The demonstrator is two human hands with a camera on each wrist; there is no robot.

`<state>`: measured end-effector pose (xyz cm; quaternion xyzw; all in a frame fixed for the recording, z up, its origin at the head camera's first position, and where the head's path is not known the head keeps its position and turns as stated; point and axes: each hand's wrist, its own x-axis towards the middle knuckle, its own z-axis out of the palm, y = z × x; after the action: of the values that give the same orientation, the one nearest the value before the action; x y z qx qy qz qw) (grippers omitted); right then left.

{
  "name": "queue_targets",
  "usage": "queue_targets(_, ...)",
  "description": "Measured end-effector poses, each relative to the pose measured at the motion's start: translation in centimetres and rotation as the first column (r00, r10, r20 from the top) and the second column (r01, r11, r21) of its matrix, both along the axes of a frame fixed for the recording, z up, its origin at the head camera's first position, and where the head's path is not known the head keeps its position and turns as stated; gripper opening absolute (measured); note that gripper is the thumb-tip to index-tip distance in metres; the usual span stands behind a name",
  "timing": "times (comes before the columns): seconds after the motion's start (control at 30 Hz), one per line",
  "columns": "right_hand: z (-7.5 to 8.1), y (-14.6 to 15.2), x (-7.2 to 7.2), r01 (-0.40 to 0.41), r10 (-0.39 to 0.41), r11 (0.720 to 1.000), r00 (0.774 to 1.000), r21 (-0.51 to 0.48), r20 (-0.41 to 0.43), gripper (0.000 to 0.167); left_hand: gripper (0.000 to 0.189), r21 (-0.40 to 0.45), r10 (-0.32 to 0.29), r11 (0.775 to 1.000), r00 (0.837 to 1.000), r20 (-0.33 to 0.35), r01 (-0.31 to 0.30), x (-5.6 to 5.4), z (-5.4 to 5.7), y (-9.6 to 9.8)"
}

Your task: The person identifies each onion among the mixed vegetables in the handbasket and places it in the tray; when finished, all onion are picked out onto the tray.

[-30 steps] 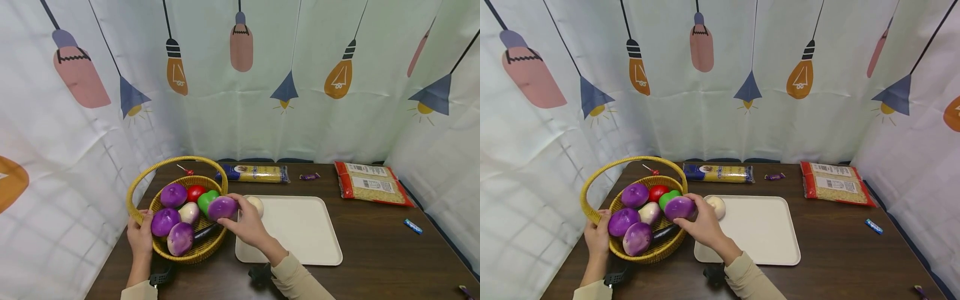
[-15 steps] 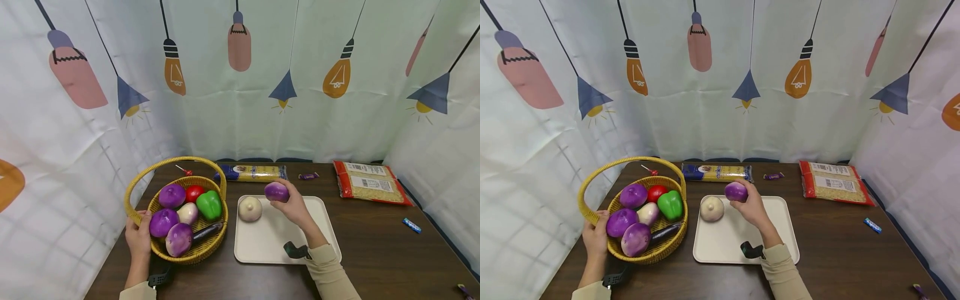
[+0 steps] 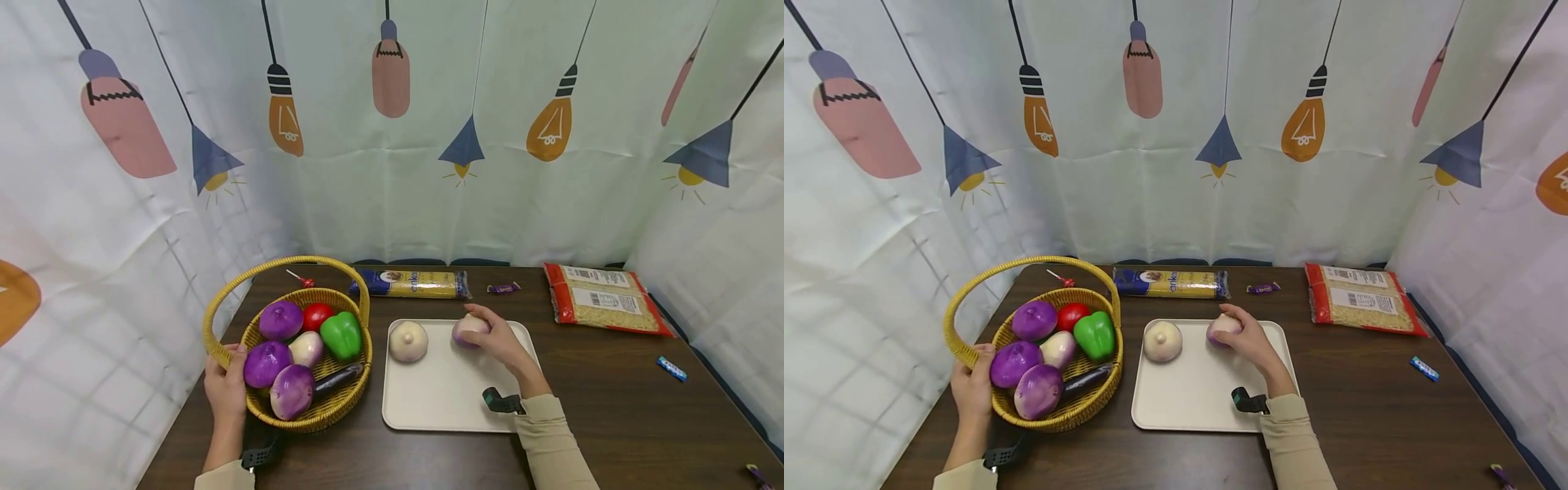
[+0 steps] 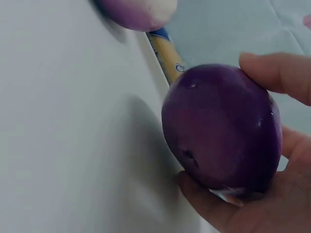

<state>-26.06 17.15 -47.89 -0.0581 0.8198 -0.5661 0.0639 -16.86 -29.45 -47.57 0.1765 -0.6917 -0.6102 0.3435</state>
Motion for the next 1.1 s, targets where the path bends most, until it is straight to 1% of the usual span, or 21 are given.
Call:
queue_targets(0.07, -0.2, 0.1, 0.0, -0.024, 0.024, 0.999, 1.000, 0.037, 0.001, 0.069, 0.016, -0.003, -0.002, 1.000, 1.000, -0.001, 0.002, 0.1, 0.3, 0.1)
queue_targets(0.2, -0.4, 0.7, 0.1, -0.070, 0.068, 0.990, 0.997, 0.119, 0.024, 0.069, 0.014, 0.000, -0.011, 1.000, 1.000, -0.015, 0.011, 0.5, 1.2, 0.7)
queue_targets(0.3, -0.3, 1.3, 0.4, -0.093, 0.089, 0.980, 0.996, 0.178, 0.031, 0.069, 0.012, -0.004, -0.016, 1.000, 1.000, -0.019, 0.016, 0.7, 1.4, 0.8)
queue_targets(0.37, -0.2, 1.7, 0.6, -0.109, 0.109, 0.972, 0.994, 0.210, 0.012, 0.070, 0.013, -0.009, -0.016, 1.000, 1.000, -0.016, 0.016, 0.6, 1.2, 0.7)
queue_targets(0.43, -0.1, 1.8, 0.6, -0.114, 0.122, 0.969, 0.992, 0.221, -0.022, 0.070, 0.014, -0.012, -0.013, 1.000, 1.000, -0.010, 0.013, 0.3, 0.6, 0.3)
queue_targets(0.57, -0.2, 1.6, 0.6, -0.155, 0.174, 0.969, 0.981, 0.194, -0.088, 0.072, 0.015, -0.006, -0.003, 1.000, 1.000, 0.001, 0.003, -0.2, -0.5, -0.3)
queue_targets(0.63, -0.3, 1.2, 0.5, -0.175, 0.196, 0.967, 0.976, 0.185, -0.099, 0.075, 0.014, -0.001, 0.003, 1.000, 1.000, 0.003, -0.003, -0.3, -0.8, -0.4)
queue_targets(0.7, -0.3, 0.9, 0.5, -0.182, 0.203, 0.967, 0.974, 0.180, -0.100, 0.078, 0.013, 0.006, 0.004, 1.000, 1.000, 0.005, -0.004, -0.3, -0.9, -0.5)
queue_targets(0.77, -0.1, 0.6, 0.7, -0.165, 0.188, 0.965, 0.977, 0.202, -0.099, 0.081, 0.013, 0.014, 0.003, 1.000, 1.000, 0.005, -0.003, -0.4, -1.0, -0.4)
queue_targets(0.83, 0.4, 0.4, 0.9, -0.125, 0.156, 0.963, 0.982, 0.240, -0.111, 0.081, 0.013, 0.018, 0.006, 1.000, 1.000, 0.007, -0.006, -0.4, -1.0, -0.4)
queue_targets(0.93, 1.8, -0.5, 1.4, -0.019, 0.066, 0.963, 0.984, 0.267, -0.168, 0.072, 0.016, 0.016, 0.004, 1.000, 1.000, 0.010, -0.004, -0.4, -0.9, -0.3)
queue_targets(0.97, 2.3, -0.9, 1.6, 0.022, 0.029, 0.966, 0.981, 0.259, -0.190, 0.067, 0.017, 0.015, 0.001, 1.000, 1.000, 0.011, -0.002, -0.4, -0.9, -0.3)
queue_targets(1.03, 3.4, -2.4, 2.2, 0.094, -0.044, 0.975, 0.970, 0.200, -0.241, 0.056, 0.020, 0.015, 0.003, 1.000, 1.000, 0.019, -0.003, -0.3, -0.7, -0.3)
queue_targets(1.1, 4.2, -4.5, 3.0, 0.125, -0.078, 0.983, 0.949, 0.138, -0.306, 0.046, 0.021, 0.021, 0.000, 1.000, 1.000, 0.023, 0.000, -0.2, -0.5, -0.3)
